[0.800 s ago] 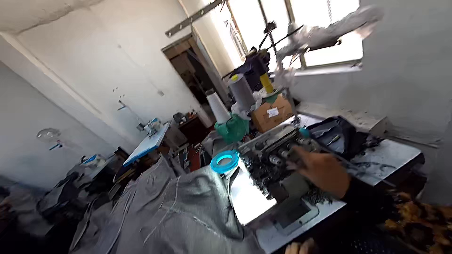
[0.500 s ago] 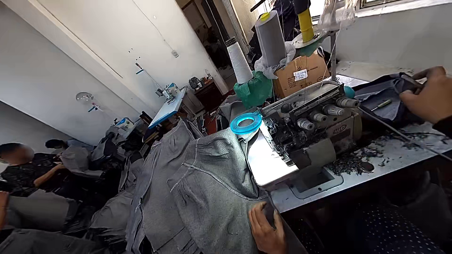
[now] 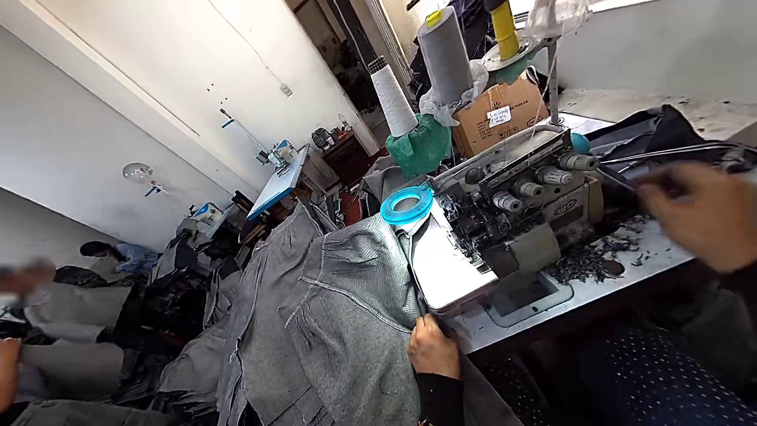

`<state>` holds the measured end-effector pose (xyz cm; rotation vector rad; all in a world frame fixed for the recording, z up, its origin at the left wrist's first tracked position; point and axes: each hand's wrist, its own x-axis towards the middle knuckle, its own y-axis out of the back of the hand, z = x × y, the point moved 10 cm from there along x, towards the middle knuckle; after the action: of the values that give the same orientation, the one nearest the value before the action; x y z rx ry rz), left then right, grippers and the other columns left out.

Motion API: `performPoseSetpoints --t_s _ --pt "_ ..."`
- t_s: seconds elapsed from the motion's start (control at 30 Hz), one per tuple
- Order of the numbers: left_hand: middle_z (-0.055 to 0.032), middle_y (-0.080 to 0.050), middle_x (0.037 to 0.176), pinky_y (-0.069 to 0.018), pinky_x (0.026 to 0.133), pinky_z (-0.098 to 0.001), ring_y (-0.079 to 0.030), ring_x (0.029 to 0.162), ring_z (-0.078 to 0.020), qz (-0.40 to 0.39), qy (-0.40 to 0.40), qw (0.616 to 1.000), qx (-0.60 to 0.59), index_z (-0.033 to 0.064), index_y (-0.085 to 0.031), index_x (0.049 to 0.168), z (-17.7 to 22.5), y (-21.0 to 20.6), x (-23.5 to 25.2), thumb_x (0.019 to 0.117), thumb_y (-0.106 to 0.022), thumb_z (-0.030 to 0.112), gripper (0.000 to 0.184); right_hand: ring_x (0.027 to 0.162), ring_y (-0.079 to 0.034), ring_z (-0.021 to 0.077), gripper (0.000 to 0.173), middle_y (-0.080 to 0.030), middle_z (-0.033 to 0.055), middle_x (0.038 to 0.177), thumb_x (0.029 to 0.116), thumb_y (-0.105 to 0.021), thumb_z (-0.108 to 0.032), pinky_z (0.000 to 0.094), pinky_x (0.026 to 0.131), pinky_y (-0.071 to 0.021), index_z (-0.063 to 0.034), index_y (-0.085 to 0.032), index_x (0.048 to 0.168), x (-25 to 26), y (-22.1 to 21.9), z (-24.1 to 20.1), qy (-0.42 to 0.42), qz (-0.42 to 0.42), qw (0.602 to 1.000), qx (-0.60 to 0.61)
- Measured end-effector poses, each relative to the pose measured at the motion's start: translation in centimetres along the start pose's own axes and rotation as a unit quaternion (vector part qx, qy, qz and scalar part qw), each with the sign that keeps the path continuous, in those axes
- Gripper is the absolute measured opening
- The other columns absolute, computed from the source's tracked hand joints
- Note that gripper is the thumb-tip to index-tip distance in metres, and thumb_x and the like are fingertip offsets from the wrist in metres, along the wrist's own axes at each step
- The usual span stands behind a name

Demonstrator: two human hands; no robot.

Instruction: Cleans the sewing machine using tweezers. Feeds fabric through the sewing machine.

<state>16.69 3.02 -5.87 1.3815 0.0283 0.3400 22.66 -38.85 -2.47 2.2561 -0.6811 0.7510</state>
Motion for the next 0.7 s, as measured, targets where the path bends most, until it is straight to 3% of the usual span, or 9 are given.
performPoseSetpoints --t_s 0.03,0.07,0.13,0.2,0.23,0.37,0.5,0.57,0.7 --pt "-0.0214 -0.075 0.108 -0.0567 0.086 -0.0576 -0.074 0.099 -0.0379 -0.004 -0.001 1.000 -0.008 -0.0040 -0.075 0.111 0.0 0.1 0.0 0.0882 -0.070 0.018 0.032 0.090 -0.068 0.0371 0.018 -0.071 0.0222 0.102 0.0969 -0.060 -0.005 0.0587 0.084 -0.0538 0.0030 -0.070 0.110 -2.1 -1.2 -3.0 -0.105 -0.066 0.991 0.055" --pt "-0.0217 -0.075 0.108 -0.0567 0.086 -0.0570 -0.073 0.099 -0.0383 -0.016 -0.001 1.000 -0.015 -0.0039 -0.074 0.112 0.0 0.0 -0.1 0.0882 -0.071 0.018 0.033 0.085 -0.068 0.0376 0.018 -0.070 0.0225 0.098 0.0969 -0.061 -0.006 0.0613 0.080 -0.0537 0.0038 -0.070 0.109 -4.4 -2.9 -5.6 -0.129 -0.139 0.977 0.095" --pt "-0.0234 -0.072 0.116 -0.0561 0.090 -0.0554 -0.071 0.105 -0.0388 -0.021 -0.003 1.000 -0.014 -0.0044 -0.071 0.120 0.0 -0.3 -0.2 0.0871 -0.076 0.025 0.044 0.076 -0.069 0.0250 0.019 -0.072 0.0130 0.086 0.0958 -0.061 -0.014 0.0481 0.073 -0.0581 -0.0011 -0.073 0.101 -8.9 -7.4 -10.0 -0.081 -0.278 0.944 0.157" --pt "-0.0258 -0.064 0.131 -0.0537 0.096 -0.0538 -0.066 0.117 -0.0403 -0.016 0.002 1.000 -0.002 -0.0049 -0.062 0.133 0.0 -0.7 0.0 0.0873 -0.078 0.033 0.061 0.079 -0.069 0.0267 0.024 -0.071 0.0166 0.089 0.1005 -0.057 -0.015 0.0470 0.078 -0.0562 0.0026 -0.073 0.106 -12.0 -10.9 -14.0 -0.033 -0.416 0.881 0.222" --pt "-0.0268 -0.063 0.132 -0.0539 0.096 -0.0537 -0.066 0.117 -0.0411 -0.009 0.005 1.000 0.010 -0.0051 -0.060 0.135 -0.1 -0.7 0.2 0.0894 -0.077 0.032 0.061 0.081 -0.069 0.0295 0.025 -0.071 0.0195 0.090 0.1017 -0.057 -0.015 0.0482 0.080 -0.0552 0.0048 -0.072 0.107 -12.9 -11.9 -15.9 -0.014 -0.460 0.856 0.236" --pt "-0.0225 -0.069 0.126 -0.0519 0.099 -0.0550 -0.068 0.116 -0.0385 -0.093 0.040 0.993 0.064 -0.0005 -0.062 0.134 -0.5 0.7 0.7 0.1011 -0.059 0.023 0.041 0.085 -0.067 0.0315 0.027 -0.070 0.0234 0.094 0.1035 -0.056 -0.014 0.0480 0.084 -0.0522 0.0084 -0.070 0.109 -13.1 -13.0 -20.8 0.001 -0.520 0.816 0.251" --pt "-0.0221 -0.074 0.101 -0.0543 0.088 -0.0573 -0.072 0.100 -0.0389 -0.022 0.008 0.999 0.022 -0.0027 -0.072 0.105 1.2 7.4 0.5 0.0966 -0.065 0.023 0.028 0.097 -0.068 0.0296 0.031 -0.070 0.0228 0.110 0.1047 -0.057 -0.018 0.0464 0.094 -0.0518 0.0060 -0.066 0.123 -11.6 -14.1 -22.9 -0.046 -0.533 0.792 0.293" --pt "-0.0204 -0.074 0.096 -0.0545 0.085 -0.0572 -0.073 0.095 -0.0377 -0.021 -0.023 0.999 0.018 -0.0017 -0.072 0.100 3.3 9.8 0.0 0.0956 -0.067 0.025 0.028 0.107 -0.067 0.0279 0.034 -0.068 0.0224 0.121 0.1020 -0.061 -0.016 0.0462 0.100 -0.0499 0.0053 -0.064 0.129 -11.5 -15.1 -23.6 -0.084 -0.541 0.759 0.352" --pt "-0.0190 -0.074 0.098 -0.0542 0.089 -0.0553 -0.071 0.098 -0.0369 -0.032 -0.154 0.987 -0.014 -0.0020 -0.075 0.096 6.9 9.5 1.0 0.0943 -0.066 0.019 0.023 0.077 -0.054 0.0055 0.012 -0.060 0.0024 0.089 0.0971 -0.060 -0.008 0.0280 0.075 -0.0466 0.0015 -0.063 0.103 -12.0 -17.1 -22.8 -0.193 -0.513 0.710 0.442"
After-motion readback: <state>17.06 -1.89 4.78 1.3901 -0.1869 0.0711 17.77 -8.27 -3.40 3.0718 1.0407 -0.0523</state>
